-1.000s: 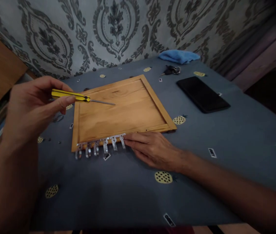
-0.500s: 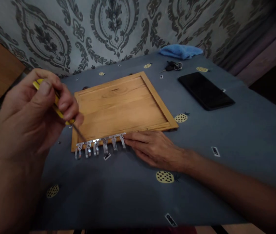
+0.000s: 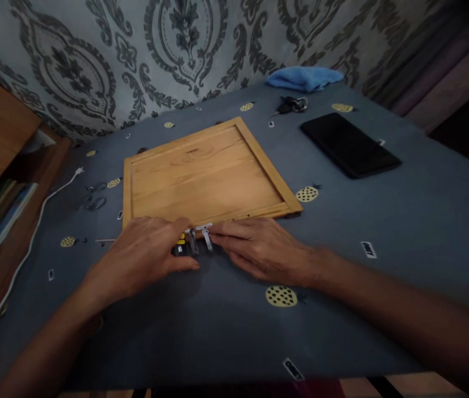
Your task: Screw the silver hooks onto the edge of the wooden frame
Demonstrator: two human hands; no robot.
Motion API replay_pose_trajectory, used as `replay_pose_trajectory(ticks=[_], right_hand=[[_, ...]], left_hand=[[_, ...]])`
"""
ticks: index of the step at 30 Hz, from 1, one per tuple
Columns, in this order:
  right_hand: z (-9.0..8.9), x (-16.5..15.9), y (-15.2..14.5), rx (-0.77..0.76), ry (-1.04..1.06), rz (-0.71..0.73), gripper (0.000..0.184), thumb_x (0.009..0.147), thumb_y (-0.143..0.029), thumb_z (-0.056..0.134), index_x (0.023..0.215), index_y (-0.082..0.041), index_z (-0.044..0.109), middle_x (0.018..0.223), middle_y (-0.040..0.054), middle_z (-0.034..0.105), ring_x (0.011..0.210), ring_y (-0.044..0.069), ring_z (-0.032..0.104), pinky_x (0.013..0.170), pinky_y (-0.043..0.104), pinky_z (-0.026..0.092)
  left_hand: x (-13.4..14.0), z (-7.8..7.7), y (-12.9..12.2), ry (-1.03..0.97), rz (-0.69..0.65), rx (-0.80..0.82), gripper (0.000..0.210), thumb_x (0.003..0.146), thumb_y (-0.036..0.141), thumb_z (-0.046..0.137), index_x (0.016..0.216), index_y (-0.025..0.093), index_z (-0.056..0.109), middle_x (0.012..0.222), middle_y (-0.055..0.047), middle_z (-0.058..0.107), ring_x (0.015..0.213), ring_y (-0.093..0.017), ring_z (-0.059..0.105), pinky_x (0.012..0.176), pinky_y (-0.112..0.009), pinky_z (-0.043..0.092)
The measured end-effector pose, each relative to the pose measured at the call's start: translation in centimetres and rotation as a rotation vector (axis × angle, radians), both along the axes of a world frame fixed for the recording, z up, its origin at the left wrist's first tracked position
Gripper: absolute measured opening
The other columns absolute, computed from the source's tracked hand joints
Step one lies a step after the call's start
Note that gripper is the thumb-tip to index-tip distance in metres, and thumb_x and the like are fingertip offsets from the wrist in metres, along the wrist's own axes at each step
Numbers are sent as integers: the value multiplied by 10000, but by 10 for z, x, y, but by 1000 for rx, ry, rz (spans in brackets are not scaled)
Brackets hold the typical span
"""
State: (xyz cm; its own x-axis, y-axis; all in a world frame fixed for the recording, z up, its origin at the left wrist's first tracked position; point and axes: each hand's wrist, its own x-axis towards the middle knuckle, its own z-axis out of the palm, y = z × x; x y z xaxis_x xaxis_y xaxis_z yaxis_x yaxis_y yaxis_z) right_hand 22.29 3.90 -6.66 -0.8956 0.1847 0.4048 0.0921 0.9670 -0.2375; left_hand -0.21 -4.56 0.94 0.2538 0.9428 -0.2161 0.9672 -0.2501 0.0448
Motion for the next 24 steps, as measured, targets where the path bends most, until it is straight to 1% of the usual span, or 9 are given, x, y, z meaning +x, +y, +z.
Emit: replay_pose_trajectory(ticks=[3,7,9,14,18,24], right_hand=[[1,0,0,-9,-20,-5,314,969,-148,443,1202,-122,651,1162,121,729,859,193,709,751,338,578],[1,0,-1,-7,-23,-11,307,963,-153,459,1193,-130,661,1159,116,729,855,188,704,748,330,574],[0,0,-1,-3,-2,-11,312,965,-150,454,1199,-124,660,1161,117,730,861,190,706,751,333,576],[-1,1,0,0,27,2,316,973,-150,430,1182,-109,663,1154,120,734,815,196,709,697,343,579],[-1,1,0,-6,25,-1,317,974,-146,430,1190,-119,660,1165,117,733,836,189,712,706,331,575],[-1,1,0,0,45,7,319,976,-145,429,1196,-101,656,1162,126,732,842,200,714,715,339,574]], left_hand=[[0,-3,0,10,-6,19,464,825,604,703,1106,238,650,867,-35,746,812,-255,697,631,-308,398],[0,-6,2,18,14,-6,421,850,562,697,1116,239,652,893,-38,752,821,-265,693,629,-315,385],[2,-6,3,21,24,-28,399,860,536,696,1123,239,652,873,-34,748,791,-256,683,613,-310,363],[5,-4,5,14,37,-57,377,865,499,698,1130,234,661,760,-18,703,701,-238,643,594,-307,325],[6,-2,6,-12,58,-81,356,865,464,706,1127,226,667,766,-20,696,684,-227,629,603,-302,335],[7,-3,6,-4,44,-85,336,868,458,698,1106,222,671,768,-26,697,691,-222,625,598,-293,331]])
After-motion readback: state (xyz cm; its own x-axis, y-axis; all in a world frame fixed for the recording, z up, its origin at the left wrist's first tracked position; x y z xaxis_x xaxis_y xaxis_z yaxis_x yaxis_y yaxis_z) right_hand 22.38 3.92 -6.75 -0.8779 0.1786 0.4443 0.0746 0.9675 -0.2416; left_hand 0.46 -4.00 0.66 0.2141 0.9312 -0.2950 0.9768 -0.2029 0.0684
